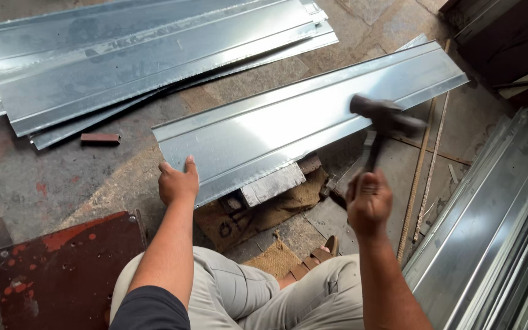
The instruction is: The person hammers the edge of a small metal sheet and then hammers the long edge of a larger metal panel while seated on the floor.
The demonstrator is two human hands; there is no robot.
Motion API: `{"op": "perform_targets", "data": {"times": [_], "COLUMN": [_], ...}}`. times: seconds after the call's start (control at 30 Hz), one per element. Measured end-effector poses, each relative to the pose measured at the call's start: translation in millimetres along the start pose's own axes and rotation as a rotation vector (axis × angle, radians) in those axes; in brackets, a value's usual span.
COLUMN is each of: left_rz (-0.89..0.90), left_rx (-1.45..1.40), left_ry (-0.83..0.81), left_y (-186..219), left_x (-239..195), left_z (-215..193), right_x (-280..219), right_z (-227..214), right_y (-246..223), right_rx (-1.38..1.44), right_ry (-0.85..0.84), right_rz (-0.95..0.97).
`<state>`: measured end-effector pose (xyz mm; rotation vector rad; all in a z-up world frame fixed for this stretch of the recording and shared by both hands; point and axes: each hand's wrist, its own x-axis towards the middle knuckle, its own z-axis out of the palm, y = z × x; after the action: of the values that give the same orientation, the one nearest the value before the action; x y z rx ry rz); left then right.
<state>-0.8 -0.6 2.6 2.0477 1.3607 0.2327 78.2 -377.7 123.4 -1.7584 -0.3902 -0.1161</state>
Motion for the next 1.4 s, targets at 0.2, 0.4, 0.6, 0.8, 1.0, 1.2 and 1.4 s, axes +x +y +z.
{"op": "perform_targets", "data": {"times": [0.2,0.4,0.6,0.8,1.0,1.2,1.4], "left_rz": [-0.042,-0.011,-0.046,-0.005,-0.021,-0.039,-0.033], "left_rx": [-0.004,-0.002,-0.022,-0.043,-0.029,-0.062,-0.053], "left_ry": [-0.046,0.0,-0.041,-0.039,-0.027,-0.039,-0.037], "left_y": [0,-5,0,-3,-1,-4,-5], "left_x": [2,0,2,7,5,4,3], "left_z": [0,4,0,2,0,3,2], "right_x": [-16,-27,-43,-49,-43,-67,-57], "right_z": [27,29,47,40,59,70,69], "right_y": [51,26,29,38,34,18,31], "right_rx": [-0.148,-0.626,-0.609,-0.574,-0.762,-0.648,-0.675], "right_ry": [0.003,-0.1,-0.129,-0.094,-0.318,-0.291,-0.272], "right_rz": [-0.165,0.158,0.093,0.133,0.242,0.24,0.199]}}
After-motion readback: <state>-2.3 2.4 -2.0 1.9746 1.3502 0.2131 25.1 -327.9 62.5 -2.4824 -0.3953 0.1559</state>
